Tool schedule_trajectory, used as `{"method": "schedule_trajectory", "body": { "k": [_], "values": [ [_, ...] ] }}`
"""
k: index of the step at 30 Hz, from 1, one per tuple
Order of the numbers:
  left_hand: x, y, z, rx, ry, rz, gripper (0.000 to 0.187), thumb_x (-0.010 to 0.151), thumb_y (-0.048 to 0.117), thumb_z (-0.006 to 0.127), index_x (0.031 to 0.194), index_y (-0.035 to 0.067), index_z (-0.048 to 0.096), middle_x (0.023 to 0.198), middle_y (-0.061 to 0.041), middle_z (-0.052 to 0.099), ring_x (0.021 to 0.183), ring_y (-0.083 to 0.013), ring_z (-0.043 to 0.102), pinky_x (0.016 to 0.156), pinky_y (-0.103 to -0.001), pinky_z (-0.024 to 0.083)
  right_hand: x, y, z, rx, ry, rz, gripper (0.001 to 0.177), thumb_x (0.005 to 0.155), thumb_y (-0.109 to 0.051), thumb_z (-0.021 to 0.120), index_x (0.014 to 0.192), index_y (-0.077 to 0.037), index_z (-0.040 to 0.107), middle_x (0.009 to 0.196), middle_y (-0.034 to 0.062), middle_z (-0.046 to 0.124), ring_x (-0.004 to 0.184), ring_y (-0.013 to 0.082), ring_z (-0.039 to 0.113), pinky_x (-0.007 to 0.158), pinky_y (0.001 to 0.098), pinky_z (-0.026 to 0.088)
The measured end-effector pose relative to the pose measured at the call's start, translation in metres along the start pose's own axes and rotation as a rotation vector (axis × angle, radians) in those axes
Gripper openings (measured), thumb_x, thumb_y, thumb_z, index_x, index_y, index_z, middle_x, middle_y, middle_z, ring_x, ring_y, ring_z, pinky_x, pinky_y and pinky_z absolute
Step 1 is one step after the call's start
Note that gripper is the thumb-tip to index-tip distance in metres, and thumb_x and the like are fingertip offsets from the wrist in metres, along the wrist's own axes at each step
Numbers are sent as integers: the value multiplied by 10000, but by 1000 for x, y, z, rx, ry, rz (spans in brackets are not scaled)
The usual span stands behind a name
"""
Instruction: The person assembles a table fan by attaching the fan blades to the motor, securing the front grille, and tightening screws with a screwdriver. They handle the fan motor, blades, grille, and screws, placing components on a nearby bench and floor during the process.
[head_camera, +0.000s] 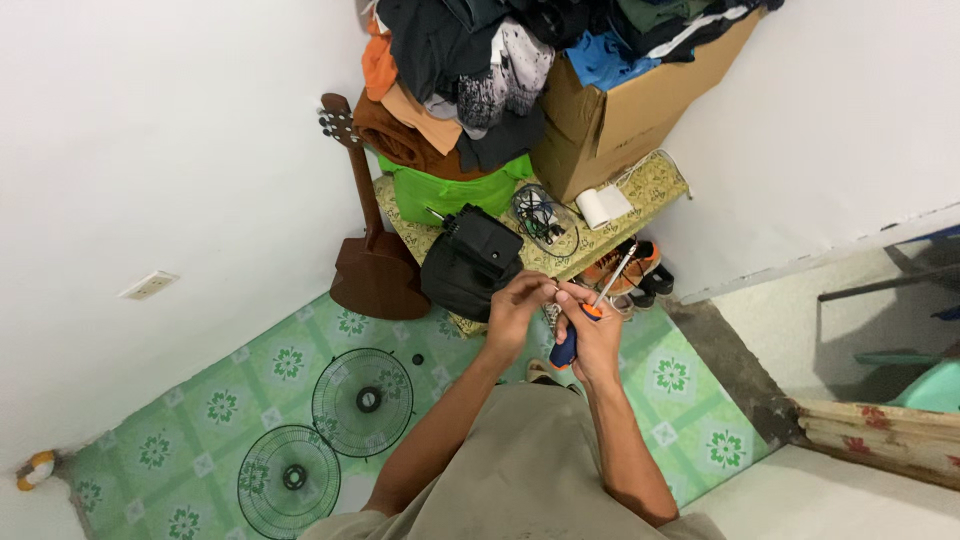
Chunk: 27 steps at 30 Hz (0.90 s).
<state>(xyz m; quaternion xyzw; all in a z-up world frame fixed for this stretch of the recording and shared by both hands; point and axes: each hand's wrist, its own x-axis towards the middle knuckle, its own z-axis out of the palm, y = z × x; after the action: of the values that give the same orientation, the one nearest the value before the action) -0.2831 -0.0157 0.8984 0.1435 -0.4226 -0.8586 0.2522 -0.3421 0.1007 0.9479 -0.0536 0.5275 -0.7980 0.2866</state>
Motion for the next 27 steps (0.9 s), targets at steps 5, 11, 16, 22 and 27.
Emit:
{"method": "schedule_trajectory", "body": {
  "k": [5, 11, 16, 22, 27],
  "values": [
    [0, -27, -21, -602, -24, -336, 125, 1051, 196, 627, 1083, 78, 651, 1028, -25, 639, 1022, -167, 610, 990, -354, 480, -11, 8, -11, -57, 14, 54, 205, 979, -92, 669, 1115, 61, 660, 743, 85, 646, 505, 111, 528, 461, 261, 430],
    [-11, -44, -12, -762, 14, -480, 183, 1085, 266, 597, 1026, 93, 615, 980, -2, 618, 983, -158, 598, 960, -356, 478, -22, 19, -34, 75, -1, 122, 191, 949, -70, 583, 1136, -40, 556, 952, 57, 663, 582, 124, 554, 493, 285, 485],
    [-14, -53, -11, -670, 96, -527, 187, 1043, 292, 596, 997, 111, 608, 955, 14, 625, 940, -146, 622, 909, -382, 518, -37, 2, -42, -168, -71, 110, 287, 975, -107, 600, 1250, -26, 582, 1016, 53, 665, 668, 117, 617, 548, 294, 528],
    [0, -78, -40, -635, 232, -392, 183, 1022, 203, 651, 1091, 34, 631, 1142, -80, 680, 1130, -196, 648, 1033, -363, 555, -52, -16, -38, -752, -80, 207, 526, 970, -232, 633, 1490, -190, 565, 723, 39, 622, 566, 121, 575, 523, 306, 489],
    [2, -87, -58, -499, 310, -381, 202, 989, 210, 684, 1101, 49, 636, 1197, -114, 682, 1136, -208, 663, 1056, -360, 553, -51, -8, -49, -885, -159, 80, 476, 989, -230, 643, 1457, -161, 595, 765, 36, 660, 616, 96, 565, 576, 292, 491]
  ]
}}
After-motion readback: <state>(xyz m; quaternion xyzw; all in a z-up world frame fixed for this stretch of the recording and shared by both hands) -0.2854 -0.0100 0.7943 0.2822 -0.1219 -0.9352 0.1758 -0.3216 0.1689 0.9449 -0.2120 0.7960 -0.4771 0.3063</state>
